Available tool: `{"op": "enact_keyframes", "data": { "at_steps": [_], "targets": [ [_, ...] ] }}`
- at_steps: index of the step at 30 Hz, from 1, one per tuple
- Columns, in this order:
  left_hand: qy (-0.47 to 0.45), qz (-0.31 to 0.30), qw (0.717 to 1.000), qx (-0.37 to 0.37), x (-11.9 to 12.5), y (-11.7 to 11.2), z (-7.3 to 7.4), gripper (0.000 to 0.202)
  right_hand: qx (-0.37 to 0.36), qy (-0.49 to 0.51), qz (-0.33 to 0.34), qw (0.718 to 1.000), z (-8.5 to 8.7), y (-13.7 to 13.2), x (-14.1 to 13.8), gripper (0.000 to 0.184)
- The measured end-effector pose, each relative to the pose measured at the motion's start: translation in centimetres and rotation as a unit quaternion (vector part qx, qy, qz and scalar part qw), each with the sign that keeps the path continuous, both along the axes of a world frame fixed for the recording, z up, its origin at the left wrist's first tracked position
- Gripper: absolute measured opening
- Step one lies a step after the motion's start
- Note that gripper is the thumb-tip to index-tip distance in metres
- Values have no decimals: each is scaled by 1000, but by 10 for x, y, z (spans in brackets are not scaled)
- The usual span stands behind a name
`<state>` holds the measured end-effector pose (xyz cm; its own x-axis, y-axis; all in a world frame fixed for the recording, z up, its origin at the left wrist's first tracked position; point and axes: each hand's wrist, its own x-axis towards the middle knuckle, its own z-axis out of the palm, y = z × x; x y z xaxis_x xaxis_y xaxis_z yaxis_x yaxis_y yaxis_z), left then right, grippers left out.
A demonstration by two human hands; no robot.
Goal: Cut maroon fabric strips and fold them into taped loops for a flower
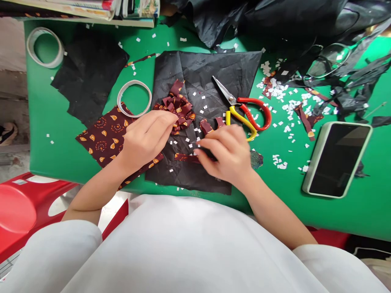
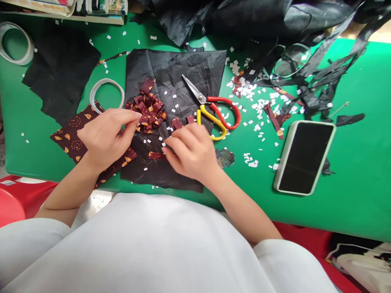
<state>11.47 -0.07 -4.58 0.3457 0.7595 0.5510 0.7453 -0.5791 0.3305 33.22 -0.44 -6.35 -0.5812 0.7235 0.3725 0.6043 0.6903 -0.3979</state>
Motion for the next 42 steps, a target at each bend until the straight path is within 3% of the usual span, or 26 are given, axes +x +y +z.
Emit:
{"op": "enact_keyframes", "data": {
  "at_steps": [3, 8, 15, 19, 22, 25, 30, 33, 38, 42],
  "targets": [
    [6, -4, 1000, -6, 1, -1, 2, 17, -16, -29, 53, 998, -1, -14, -15, 15],
    [11, 7, 1000, -6, 3, -2, 3, 14, -40, -93, 34, 994, 1, -22, -25, 14],
    [26, 32, 999, 7, 11, -3, 9, 7, -64, -76, 35, 994, -3, -20, -24, 13],
    [-55, 6, 995, -83, 14, -3, 12, 6, -95, -4, 25, 995, -4, -21, -24, 9],
    [-166, -39, 962, -214, 14, -2, 12, 4, -145, 106, -10, 984, -1, -22, -22, 8],
    [-248, -62, 921, -292, 15, -1, 14, 4, -221, 204, -81, 950, 3, -23, -21, 7],
    [-303, -61, 866, -393, 20, -6, 16, 1, -341, 306, -133, 879, 9, -23, -21, 12],
    [-320, -63, 840, -433, 23, -9, 16, 1, -388, 319, -126, 855, 12, -22, -22, 18],
    [-323, -60, 833, -446, 24, -10, 16, 3, -410, 333, -115, 841, 12, -22, -22, 12],
    [-302, -47, 841, -446, 24, -11, 16, 5, -399, 325, -128, 848, 10, -22, -22, 11]
  ]
}}
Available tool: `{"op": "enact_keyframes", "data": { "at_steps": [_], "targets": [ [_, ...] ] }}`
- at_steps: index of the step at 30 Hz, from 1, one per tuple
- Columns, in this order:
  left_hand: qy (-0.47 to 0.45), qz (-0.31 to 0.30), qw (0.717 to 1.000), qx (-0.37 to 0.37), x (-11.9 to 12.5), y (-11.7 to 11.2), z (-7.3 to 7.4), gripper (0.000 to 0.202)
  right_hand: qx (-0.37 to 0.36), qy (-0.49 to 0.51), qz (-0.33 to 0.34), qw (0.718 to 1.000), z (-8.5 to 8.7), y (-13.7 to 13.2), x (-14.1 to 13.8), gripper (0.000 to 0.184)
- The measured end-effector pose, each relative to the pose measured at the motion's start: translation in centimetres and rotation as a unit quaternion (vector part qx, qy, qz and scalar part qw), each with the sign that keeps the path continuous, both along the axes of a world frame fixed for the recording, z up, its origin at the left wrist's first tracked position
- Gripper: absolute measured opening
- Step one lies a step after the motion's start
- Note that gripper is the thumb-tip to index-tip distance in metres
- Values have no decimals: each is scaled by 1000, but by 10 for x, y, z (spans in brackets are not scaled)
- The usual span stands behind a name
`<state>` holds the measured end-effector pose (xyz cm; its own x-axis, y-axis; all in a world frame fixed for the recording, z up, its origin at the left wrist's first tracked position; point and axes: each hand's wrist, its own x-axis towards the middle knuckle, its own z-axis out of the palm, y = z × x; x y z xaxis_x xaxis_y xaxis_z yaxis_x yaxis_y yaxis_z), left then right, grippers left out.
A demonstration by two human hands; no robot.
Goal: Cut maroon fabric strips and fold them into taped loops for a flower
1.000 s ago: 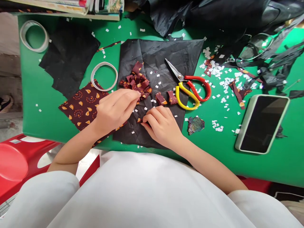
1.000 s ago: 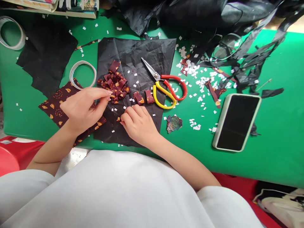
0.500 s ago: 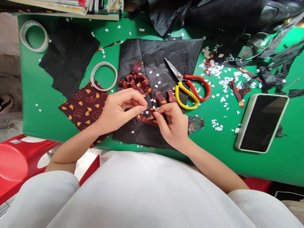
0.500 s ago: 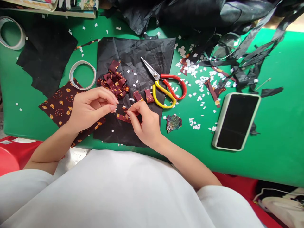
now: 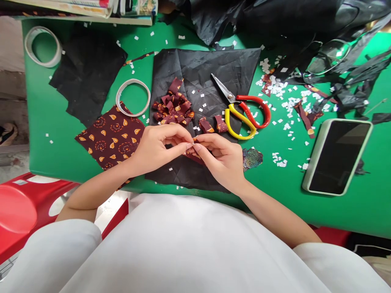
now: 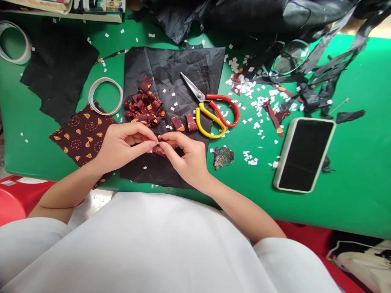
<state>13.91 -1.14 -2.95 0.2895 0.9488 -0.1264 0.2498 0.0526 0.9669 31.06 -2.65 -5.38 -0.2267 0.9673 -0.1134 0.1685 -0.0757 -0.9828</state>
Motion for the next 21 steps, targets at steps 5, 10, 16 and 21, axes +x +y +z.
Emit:
{"op": "enact_keyframes", "data": {
  "at_steps": [5, 10, 16, 21],
  "targets": [
    [12, 6, 1000, 26, 1, -1, -3, 4, 16, -48, -6, 999, 1, 0, 0, 12],
    [26, 4, 999, 39, 1, -2, -6, 5, 39, -77, -2, 996, 2, 0, 1, 13],
    [65, 6, 995, 70, 1, -2, -6, 5, 57, -87, 5, 995, -1, 0, 1, 14],
    [73, 2, 995, 67, 1, -2, -5, 4, 91, -96, 12, 991, -1, 0, 0, 11]
  ]
}}
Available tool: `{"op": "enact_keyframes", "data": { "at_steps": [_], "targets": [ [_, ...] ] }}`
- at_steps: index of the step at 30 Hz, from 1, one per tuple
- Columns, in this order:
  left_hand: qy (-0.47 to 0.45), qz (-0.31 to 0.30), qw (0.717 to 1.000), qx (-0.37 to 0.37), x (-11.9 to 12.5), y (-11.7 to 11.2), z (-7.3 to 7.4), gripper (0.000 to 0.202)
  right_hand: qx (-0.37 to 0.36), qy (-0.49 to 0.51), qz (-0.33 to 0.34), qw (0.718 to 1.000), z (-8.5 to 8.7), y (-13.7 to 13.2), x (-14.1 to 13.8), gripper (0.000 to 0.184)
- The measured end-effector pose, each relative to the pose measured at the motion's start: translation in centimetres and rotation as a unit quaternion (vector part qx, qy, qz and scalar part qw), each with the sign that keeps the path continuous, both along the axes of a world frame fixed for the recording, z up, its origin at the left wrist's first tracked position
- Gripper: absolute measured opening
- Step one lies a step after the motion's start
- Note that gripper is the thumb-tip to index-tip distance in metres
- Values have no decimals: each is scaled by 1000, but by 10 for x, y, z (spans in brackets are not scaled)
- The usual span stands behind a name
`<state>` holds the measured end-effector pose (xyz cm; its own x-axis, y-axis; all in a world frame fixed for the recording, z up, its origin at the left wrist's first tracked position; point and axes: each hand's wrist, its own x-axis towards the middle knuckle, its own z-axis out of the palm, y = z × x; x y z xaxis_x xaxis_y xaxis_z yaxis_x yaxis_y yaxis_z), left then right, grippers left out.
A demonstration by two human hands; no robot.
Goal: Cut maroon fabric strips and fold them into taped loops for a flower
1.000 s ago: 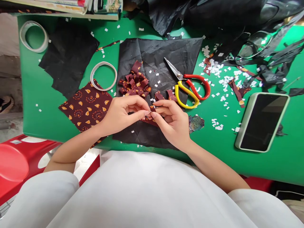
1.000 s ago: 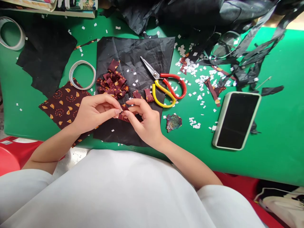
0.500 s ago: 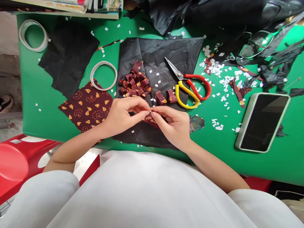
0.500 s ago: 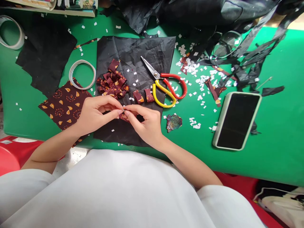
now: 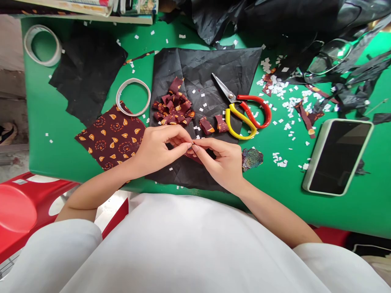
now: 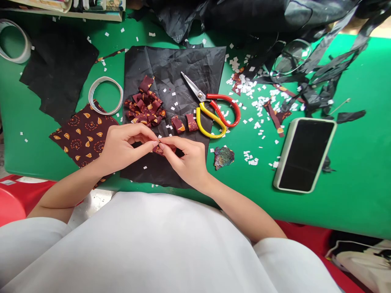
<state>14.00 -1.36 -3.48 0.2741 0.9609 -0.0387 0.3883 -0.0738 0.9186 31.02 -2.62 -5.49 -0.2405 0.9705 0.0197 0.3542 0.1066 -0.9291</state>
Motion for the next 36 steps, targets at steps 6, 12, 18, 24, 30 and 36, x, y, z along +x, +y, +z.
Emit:
{"op": "enact_keyframes", "data": {
  "at_steps": [6, 12, 18, 24, 30, 36],
  "targets": [
    [17, 2, 1000, 7, 0, -2, 0, 4, 98, -16, 23, 995, 0, 3, 0, 7],
    [2, 15, 999, -36, -1, -2, 1, 10, 120, -3, 47, 992, -3, 4, 1, 6],
    [21, -26, 999, -38, -1, -1, 3, 7, 125, 10, 53, 991, -3, 5, 2, 7],
    [127, -55, 988, 67, -1, -2, -1, 12, 209, -55, 44, 975, -7, 2, 1, 10],
    [155, -85, 974, 142, -1, -4, -6, 13, 277, -107, 54, 953, -12, 0, 2, 12],
    [149, -90, 970, 173, 0, -4, -6, 11, 278, -97, 49, 954, -11, 0, 2, 14]
  ]
}}
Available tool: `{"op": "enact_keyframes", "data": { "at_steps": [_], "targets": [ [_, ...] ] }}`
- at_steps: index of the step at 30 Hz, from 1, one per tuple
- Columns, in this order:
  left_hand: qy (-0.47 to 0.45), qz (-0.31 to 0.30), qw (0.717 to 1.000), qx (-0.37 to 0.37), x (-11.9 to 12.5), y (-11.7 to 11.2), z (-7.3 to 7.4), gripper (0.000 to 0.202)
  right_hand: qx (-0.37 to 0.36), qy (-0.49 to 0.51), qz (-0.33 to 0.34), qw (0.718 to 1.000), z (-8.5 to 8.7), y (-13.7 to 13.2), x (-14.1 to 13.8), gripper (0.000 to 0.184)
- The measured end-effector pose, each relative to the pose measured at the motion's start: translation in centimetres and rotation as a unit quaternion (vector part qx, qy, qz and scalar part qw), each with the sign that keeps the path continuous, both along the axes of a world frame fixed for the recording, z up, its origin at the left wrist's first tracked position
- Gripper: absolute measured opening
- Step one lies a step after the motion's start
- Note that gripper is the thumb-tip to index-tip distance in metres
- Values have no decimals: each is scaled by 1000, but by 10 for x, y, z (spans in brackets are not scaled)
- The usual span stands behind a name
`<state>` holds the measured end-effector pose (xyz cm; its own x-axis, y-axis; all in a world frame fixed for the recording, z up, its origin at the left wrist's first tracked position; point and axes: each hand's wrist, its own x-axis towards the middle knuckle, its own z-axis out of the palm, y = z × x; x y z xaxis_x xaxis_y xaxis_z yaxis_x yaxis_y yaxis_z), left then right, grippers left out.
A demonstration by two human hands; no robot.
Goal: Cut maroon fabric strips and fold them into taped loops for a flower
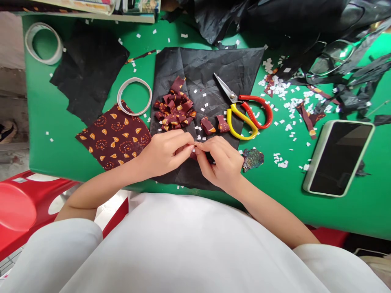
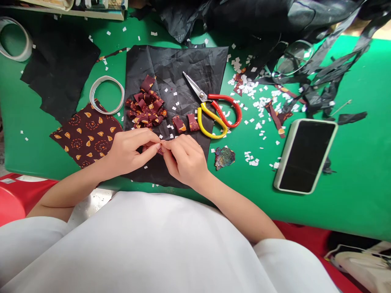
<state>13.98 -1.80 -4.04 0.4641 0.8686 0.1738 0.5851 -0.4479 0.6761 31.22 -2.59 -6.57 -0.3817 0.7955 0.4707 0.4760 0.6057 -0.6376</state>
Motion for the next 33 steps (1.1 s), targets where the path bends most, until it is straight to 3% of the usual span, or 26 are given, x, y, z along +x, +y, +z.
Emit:
{"op": "enact_keyframes", "data": {
  "at_steps": [11, 21, 33],
  "targets": [
    [-22, -25, 999, -41, 3, 0, 1, 11, -12, -57, 24, 998, 3, 2, 1, 12],
    [-20, -53, 994, -93, 3, 3, 6, 14, 117, -70, -21, 990, -5, 1, 1, 24],
    [-111, -15, 965, -237, -1, 6, 9, 11, -80, -1, 23, 997, 11, 2, 1, 14]
  ]
}}
